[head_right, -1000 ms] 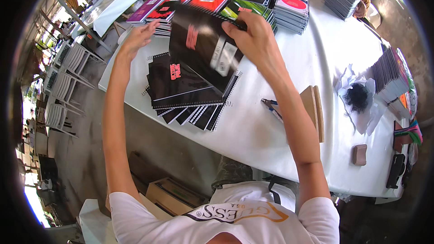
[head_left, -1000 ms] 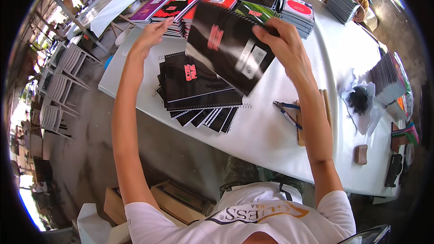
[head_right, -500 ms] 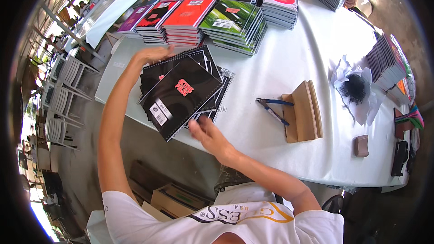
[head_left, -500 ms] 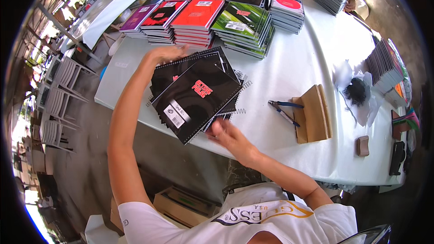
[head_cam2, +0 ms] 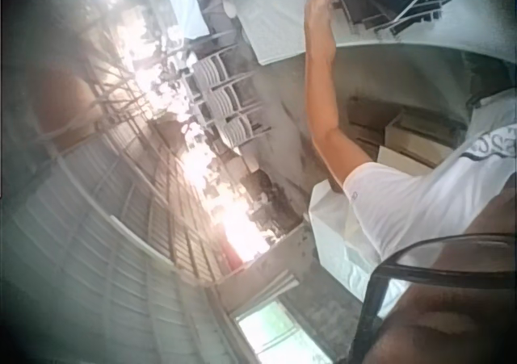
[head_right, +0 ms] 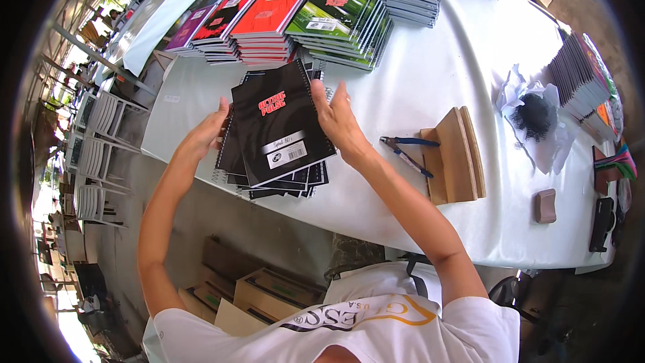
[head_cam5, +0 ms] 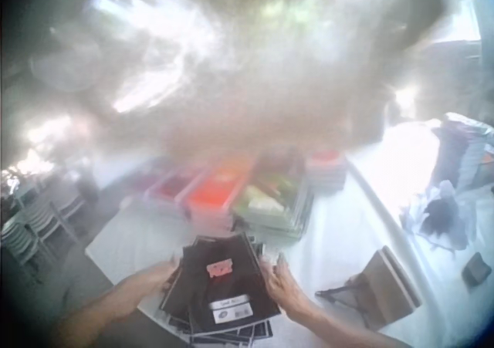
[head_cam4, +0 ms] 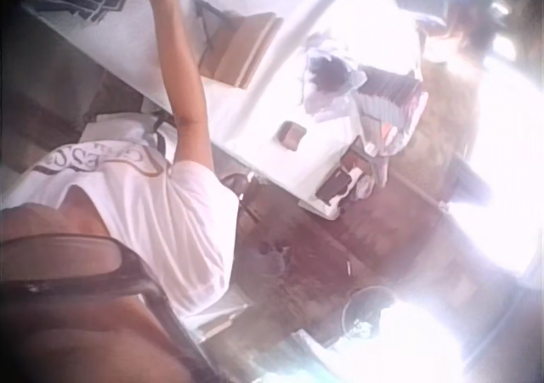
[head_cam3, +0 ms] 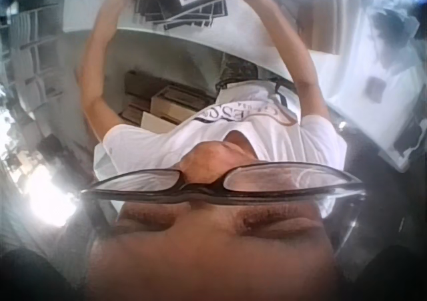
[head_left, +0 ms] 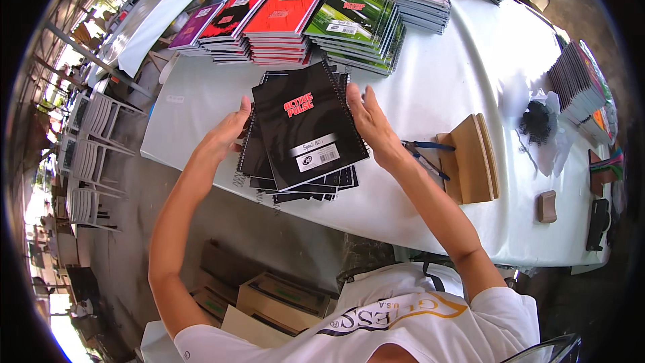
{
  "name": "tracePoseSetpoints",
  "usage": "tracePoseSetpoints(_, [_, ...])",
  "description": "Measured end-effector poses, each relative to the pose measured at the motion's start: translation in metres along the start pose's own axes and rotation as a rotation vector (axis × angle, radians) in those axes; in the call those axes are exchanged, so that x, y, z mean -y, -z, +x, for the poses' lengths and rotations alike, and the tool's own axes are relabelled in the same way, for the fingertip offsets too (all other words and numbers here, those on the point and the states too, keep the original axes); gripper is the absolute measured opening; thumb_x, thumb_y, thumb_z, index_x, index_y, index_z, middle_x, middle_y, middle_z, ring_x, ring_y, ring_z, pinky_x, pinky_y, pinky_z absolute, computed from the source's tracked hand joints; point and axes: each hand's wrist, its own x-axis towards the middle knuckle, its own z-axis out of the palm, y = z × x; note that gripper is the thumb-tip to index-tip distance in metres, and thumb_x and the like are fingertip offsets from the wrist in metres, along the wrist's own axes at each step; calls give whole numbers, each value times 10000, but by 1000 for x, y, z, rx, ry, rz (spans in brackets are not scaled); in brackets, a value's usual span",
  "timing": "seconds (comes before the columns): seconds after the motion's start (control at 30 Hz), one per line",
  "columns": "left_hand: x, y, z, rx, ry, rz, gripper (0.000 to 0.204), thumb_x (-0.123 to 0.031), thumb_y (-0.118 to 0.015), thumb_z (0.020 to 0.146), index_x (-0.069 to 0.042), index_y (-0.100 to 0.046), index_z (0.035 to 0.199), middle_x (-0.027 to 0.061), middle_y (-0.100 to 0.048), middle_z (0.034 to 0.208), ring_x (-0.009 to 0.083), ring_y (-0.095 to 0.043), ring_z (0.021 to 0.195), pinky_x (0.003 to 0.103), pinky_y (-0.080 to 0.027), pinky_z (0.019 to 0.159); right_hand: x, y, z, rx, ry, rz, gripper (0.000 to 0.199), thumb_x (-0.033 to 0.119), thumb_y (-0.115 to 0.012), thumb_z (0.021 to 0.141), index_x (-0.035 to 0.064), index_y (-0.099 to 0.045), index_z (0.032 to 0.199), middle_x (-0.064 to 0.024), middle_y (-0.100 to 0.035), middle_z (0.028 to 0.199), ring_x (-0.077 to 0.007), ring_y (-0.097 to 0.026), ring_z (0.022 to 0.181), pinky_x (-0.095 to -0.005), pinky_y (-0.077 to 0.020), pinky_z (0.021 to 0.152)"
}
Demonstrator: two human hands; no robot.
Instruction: The person binds notebooks by aligning covers and pages on a small jig and inserting a spiral wire by hand, then uses a tool to secure the wire.
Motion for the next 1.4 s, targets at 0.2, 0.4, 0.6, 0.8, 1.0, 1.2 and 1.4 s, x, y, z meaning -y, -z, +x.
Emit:
tracePoseSetpoints(0.2, [7, -4, 40, 274, -310, -409, 901, -732, -337, 888, 14, -425, 1385, 128, -539, 1341, 207, -491, 1247, 363, -408, 1030, -13, -26, -34, -31, -140, 146, 975, 644, -344, 944, -160, -94, 1435, -344, -184, 1499, -385, -167, 1431, -361, -157, 1165])
tracePoseSetpoints(0.4, [15, 23, 74, 278, -264, -473, 861, -692, -349, 900, 6, -406, 1400, 115, -514, 1374, 208, -513, 1232, 338, -403, 1045, -3, -44, -50, 125, -233, 55, 949, 648, -319, 950, -78, -16, 1482, -237, -110, 1564, -295, -74, 1466, -366, -105, 1177])
tracePoseSetpoints(0.6, [43, -3, 51, 207, -303, -605, 892, -743, -358, 866, -46, -413, 1420, 102, -534, 1352, 201, -529, 1219, 339, -421, 1029, -43, 3, -40, 61, -250, 389, 998, 741, -207, 904, -43, -28, 1495, -154, -39, 1589, -238, -35, 1471, -344, -29, 1179])
tracePoseSetpoints(0.8, [36, -79, -20, -38, -238, -726, 800, -677, -361, 925, -48, -422, 1415, 101, -506, 1383, 203, -511, 1241, 340, -431, 1018, -31, -20, -49, 59, -173, 445, 1034, 779, -242, 869, -22, -87, 1505, -134, -115, 1586, -220, -106, 1463, -315, -85, 1174])
tracePoseSetpoints(1.0, [28, -75, -20, 11, -153, -905, 762, -642, -292, 959, -33, -434, 1393, 103, -519, 1366, 220, -516, 1225, 350, -390, 1050, -20, 17, -22, 132, -356, 333, 1184, 879, -306, 765, -43, -154, 1491, -182, -208, 1550, -281, -206, 1431, -424, -242, 1117])
tracePoseSetpoints(1.2, [23, -105, -76, -16, -263, -975, 706, -592, -369, 966, -29, -438, 1387, 96, -535, 1347, 205, -552, 1187, 345, -437, 1015, -13, -2, 2, 536, -397, 501, 1022, 733, -501, 828, -23, -240, 1464, -195, -425, 1404, -258, -568, 1136, -345, -522, 905])
tracePoseSetpoints(1.4, [81, -128, -125, -234, -505, -1080, 661, -566, -408, 965, -57, -428, 1387, 78, -538, 1330, 210, -574, 1158, 344, -470, 985, -3, -37, -29, 556, -379, 228, 1201, 750, -613, 739, -85, -131, 1455, -273, -433, 1354, -293, -499, 1223, -393, -457, 990])
